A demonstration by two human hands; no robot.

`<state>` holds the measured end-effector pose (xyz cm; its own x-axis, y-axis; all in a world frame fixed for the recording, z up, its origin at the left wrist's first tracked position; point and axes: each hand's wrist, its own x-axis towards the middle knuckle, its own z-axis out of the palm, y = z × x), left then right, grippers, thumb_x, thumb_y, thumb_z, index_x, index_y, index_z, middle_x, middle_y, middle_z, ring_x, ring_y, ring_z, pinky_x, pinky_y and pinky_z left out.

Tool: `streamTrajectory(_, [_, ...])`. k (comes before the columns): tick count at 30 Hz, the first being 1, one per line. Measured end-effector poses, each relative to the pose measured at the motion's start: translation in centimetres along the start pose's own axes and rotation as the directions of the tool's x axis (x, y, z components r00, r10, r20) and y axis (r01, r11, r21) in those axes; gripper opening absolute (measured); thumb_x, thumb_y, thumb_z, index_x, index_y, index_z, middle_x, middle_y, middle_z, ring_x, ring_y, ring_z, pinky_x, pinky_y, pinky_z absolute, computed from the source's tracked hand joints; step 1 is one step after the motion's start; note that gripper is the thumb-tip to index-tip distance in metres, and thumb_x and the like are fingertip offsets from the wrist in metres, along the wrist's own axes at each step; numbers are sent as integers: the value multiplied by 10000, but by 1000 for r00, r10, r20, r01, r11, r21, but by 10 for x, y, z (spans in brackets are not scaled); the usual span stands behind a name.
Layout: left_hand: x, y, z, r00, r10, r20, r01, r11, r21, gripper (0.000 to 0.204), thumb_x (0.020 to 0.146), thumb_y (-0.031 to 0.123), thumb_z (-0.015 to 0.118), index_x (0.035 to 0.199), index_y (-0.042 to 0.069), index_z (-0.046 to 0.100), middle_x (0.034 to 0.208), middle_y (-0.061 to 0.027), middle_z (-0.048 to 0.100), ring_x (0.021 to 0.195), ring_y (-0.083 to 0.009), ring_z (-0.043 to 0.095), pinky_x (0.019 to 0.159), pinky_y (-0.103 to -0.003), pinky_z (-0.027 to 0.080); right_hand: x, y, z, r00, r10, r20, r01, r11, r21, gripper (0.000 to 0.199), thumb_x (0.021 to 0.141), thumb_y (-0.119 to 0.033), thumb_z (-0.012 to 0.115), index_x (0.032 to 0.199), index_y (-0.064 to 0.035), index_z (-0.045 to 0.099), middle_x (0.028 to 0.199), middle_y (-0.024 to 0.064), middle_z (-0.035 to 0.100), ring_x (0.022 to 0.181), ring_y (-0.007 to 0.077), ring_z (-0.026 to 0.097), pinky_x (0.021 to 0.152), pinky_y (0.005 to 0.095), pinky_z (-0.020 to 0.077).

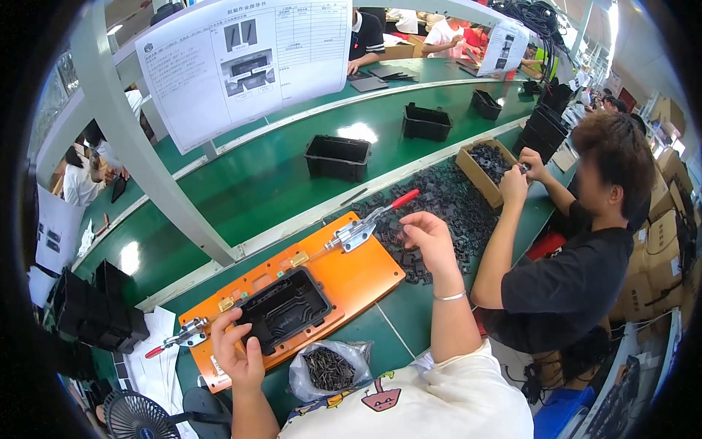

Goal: Assembling small plastic components into a black housing using a specialized workbench jig.

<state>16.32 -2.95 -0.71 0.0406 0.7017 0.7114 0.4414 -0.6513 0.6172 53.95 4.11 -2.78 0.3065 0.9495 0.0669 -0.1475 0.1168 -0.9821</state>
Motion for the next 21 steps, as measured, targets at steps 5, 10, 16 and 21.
streamTrajectory(5, [-6,-9,2,993,-113,36,115,991,-75,127,800,66,632,882,-27,603,1035,-199,593,975,-321,579,861,-392,456,21,45,-37,922,-363,-134,82,522,-849,131,732,-8,638,861,4,657,710,109,625,703,196,648,639,336,505])
streamTrajectory(10, [-9,-13,2,980,-199,27,201,973,-114,96,809,42,615,867,-33,604,1010,-191,601,956,-294,587,848,-366,458,20,54,-31,981,-196,3,60,286,-956,204,674,-77,757,848,5,687,813,183,632,772,321,640,725,380,515])
streamTrajectory(16, [-9,-13,3,973,-230,28,231,965,-127,83,809,31,612,860,-34,607,996,-180,609,938,-279,591,834,-350,459,30,48,-26,996,-85,-36,-12,270,-963,235,650,-117,795,834,-18,687,895,179,618,884,352,618,789,417,507])
streamTrajectory(21, [-9,-11,3,974,-225,29,227,966,-125,76,791,10,615,857,-29,612,980,-170,614,923,-272,593,813,-348,463,20,18,-26,990,-138,-15,41,396,-918,188,652,-101,785,783,-9,686,798,161,626,770,321,637,720,384,512])
